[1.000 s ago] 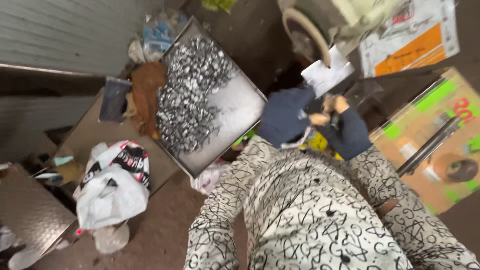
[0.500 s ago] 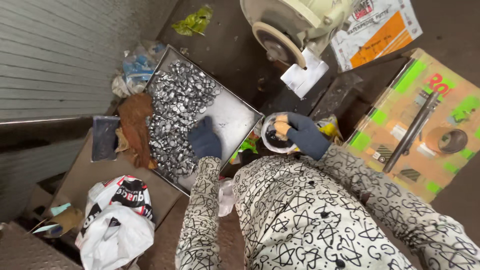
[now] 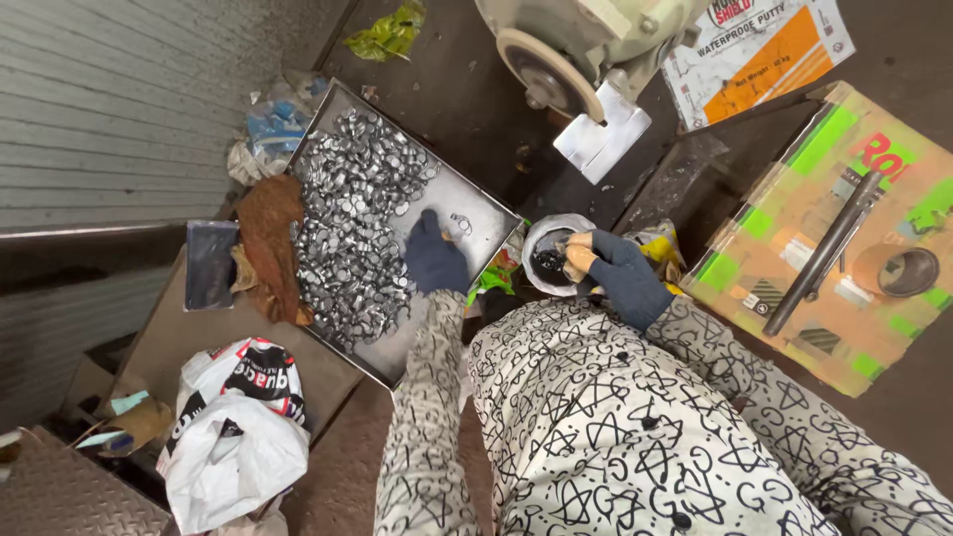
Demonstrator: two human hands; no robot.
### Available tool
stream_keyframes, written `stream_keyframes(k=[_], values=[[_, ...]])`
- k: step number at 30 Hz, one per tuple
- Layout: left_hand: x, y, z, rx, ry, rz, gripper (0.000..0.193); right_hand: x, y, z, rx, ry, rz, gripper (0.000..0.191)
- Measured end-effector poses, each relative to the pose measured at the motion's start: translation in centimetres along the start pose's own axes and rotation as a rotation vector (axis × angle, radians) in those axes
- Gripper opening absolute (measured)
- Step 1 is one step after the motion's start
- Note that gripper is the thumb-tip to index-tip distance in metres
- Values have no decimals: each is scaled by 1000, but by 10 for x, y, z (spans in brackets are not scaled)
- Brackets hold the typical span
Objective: The person holds small metal pieces against a spinning bench grinder, producing sparks as they grind each piece, then places the finished piece onto a metal tray that gradually fills with ground parts. They repeatedly take the next piece, grind it, and set it on the tray.
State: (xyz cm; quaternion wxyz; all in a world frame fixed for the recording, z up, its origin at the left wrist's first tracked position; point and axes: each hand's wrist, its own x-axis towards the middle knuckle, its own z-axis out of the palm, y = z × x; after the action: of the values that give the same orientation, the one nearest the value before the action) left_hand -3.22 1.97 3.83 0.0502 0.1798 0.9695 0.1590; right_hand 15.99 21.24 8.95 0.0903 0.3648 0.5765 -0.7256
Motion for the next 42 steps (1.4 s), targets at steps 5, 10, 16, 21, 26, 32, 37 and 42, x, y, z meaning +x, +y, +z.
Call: stream_keyframes(k=[5,10,16,21,26,32,37,42], values=[[1,22,15,-81,-32,-71,62,9,3,-8,101,18,-41,31],[-4,50,32,-334,41,-115,55,17,-4,-2,-144,52,-304,37],[-38,133,-3,-1521,-286,-114,47,0,-70,-28,-721,248,-729,45],[-1,165,-28,-685,126,331,41,18,-121,-62,-1145,375,-917,27],[48,163,-25,-136,48,548,30,42,-131,-82,-1169,344,-973,28],[58,168,-4,95,-89,477,24,68,-139,-103,-1286,118,-939,32],[39,169,11,60,79,560,38,95,-165,-120,-1286,-95,-1144,36],[29,171,-2,-109,131,563,38,68,-129,-100,-1179,183,-961,24]])
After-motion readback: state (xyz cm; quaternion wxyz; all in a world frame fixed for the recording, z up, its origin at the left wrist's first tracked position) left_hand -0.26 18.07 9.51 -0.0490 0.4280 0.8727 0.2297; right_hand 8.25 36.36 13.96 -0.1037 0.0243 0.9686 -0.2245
